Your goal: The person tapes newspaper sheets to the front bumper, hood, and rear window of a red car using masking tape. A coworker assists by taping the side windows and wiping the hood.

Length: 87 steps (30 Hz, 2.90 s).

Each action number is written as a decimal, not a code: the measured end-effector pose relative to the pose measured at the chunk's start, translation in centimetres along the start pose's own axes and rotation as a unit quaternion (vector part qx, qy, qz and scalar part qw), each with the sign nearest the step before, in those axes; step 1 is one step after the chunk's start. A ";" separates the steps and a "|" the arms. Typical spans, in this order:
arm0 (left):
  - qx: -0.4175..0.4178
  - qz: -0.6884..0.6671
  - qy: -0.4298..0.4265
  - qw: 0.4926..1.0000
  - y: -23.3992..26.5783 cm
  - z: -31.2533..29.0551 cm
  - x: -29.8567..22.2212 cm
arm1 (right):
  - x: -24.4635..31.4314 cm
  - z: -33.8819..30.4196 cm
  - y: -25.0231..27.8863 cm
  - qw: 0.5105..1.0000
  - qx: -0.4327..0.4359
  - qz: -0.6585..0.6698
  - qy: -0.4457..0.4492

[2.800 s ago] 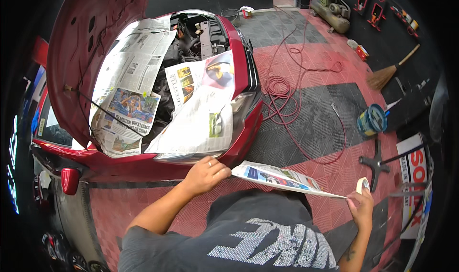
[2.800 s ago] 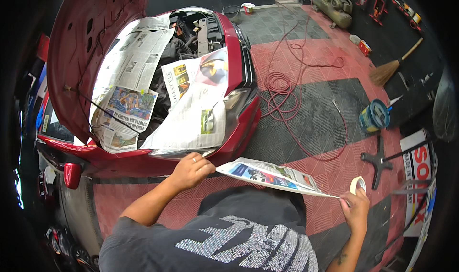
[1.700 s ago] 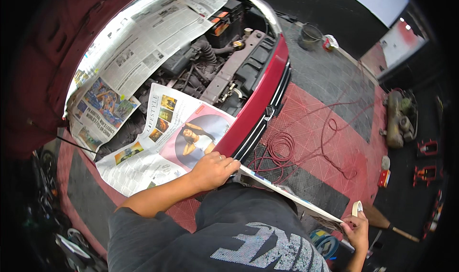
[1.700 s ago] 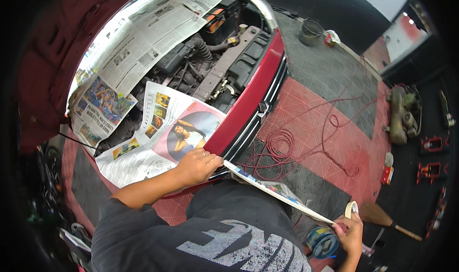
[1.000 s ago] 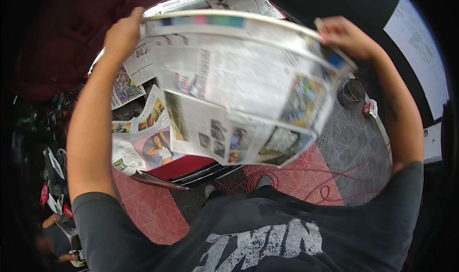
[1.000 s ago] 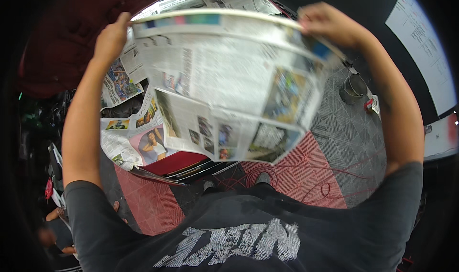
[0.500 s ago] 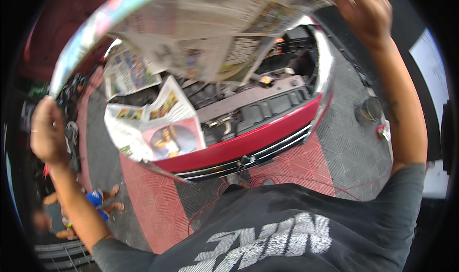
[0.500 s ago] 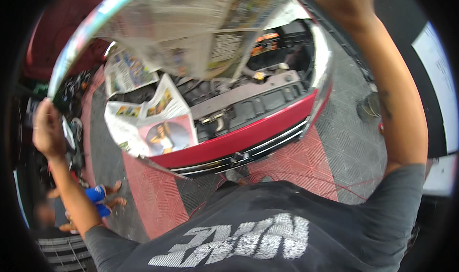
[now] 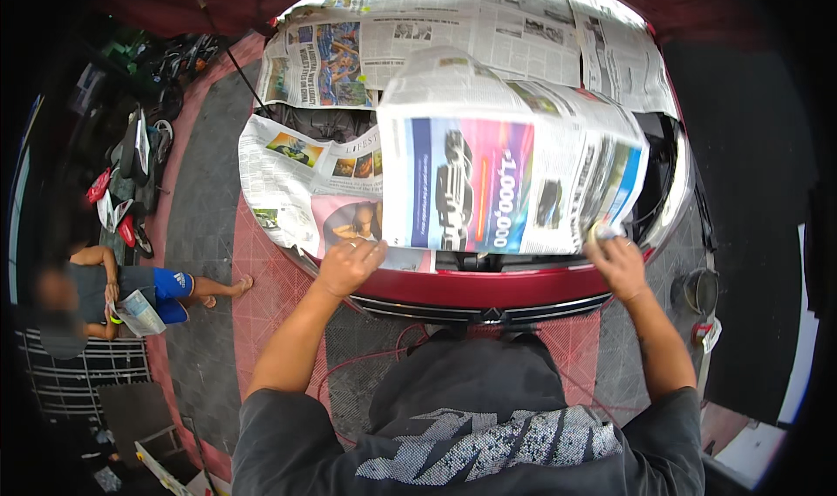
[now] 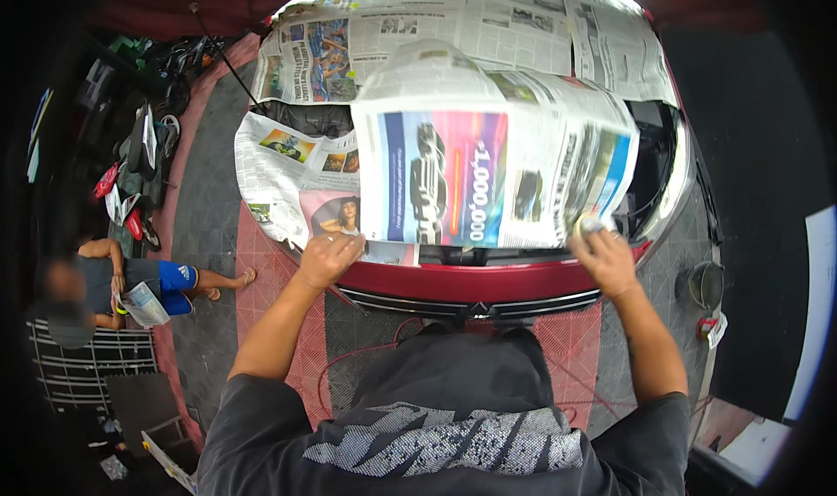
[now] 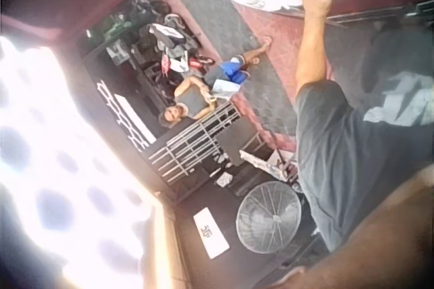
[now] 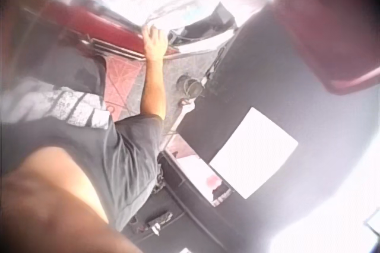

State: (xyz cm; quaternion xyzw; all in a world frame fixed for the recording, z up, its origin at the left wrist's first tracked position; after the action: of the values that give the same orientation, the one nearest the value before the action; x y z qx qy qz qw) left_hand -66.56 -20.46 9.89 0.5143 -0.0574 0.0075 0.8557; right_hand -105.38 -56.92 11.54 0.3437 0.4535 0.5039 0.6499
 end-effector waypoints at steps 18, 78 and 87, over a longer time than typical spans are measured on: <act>0.174 0.061 0.103 0.977 -10.9 -3.3 -3.1 | -2.3 -3.8 -11.3 0.984 0.067 0.164 -0.012; -0.034 -0.576 0.567 0.588 -11.6 -6.7 -3.5 | 19.3 14.2 -12.8 0.964 0.010 0.265 -0.026; -0.089 -0.556 0.665 0.491 -12.9 -6.7 -6.1 | 18.8 13.2 -13.4 0.964 0.015 0.264 -0.035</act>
State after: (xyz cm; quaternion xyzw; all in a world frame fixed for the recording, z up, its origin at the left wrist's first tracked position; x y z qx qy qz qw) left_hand -71.11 -20.30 -5.23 0.2034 0.8259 -0.1349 0.5082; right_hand -86.93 -42.05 -0.52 0.4787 0.3313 0.6385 0.5034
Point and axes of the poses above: each hand's wrist, its own z-axis towards the middle knuckle, its own y-axis out of the back of the hand, x = y × z, the point moved 6 cm from there along z, towards the middle knuckle, and after that the axes turned 1 degree about -y, right-handed, at the moved point
